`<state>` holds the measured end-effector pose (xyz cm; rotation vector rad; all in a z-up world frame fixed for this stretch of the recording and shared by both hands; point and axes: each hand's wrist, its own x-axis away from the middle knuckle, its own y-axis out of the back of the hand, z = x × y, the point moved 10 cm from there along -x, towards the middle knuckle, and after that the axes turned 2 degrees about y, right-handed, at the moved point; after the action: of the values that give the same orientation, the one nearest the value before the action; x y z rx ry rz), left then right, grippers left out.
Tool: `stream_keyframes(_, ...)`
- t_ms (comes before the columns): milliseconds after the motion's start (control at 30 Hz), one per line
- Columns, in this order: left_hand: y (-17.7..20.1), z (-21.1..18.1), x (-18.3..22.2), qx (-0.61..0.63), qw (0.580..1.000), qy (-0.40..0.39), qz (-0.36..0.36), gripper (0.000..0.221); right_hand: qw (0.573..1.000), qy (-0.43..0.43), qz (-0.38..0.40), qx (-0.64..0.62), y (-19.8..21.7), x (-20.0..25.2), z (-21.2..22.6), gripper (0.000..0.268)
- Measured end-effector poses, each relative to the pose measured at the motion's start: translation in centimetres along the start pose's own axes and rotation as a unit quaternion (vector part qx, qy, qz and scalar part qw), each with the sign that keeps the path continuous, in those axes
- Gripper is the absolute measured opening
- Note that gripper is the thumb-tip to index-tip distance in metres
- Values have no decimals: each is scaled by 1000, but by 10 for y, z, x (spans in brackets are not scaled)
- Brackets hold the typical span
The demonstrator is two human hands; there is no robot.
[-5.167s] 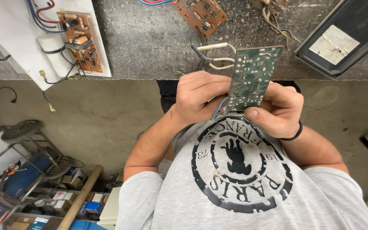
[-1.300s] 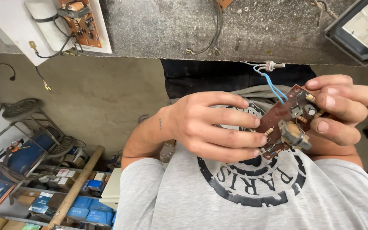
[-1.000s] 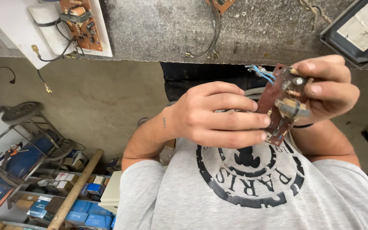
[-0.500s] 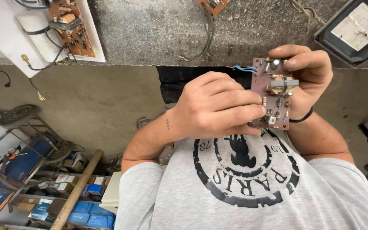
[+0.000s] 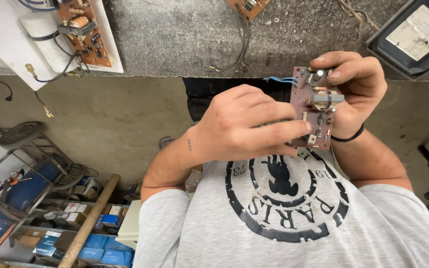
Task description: Inspecting and manipulating circuit boards and wiring at an electronics repair station
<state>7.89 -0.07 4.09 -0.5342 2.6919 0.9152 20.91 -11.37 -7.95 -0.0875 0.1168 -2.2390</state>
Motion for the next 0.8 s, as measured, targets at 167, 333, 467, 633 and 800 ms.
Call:
stream_keyframes(167,27,3,1,5,1000,-8,-19,31,998,51,-6,-40,2,4,4,32)
stream_keyframes(333,49,1,7,29,998,-42,-26,26,984,167,58,-39,16,12,23,33)
stream_keyframes(467,60,-6,10,97,991,-89,-26,20,938,320,132,21,0,31,73,26)
stream_keyframes(633,66,-9,15,180,977,-104,-45,20,964,254,5,71,-23,33,94,28)
stream_keyframes(800,63,-8,19,363,922,-133,-20,16,876,457,-154,22,-41,52,114,26)
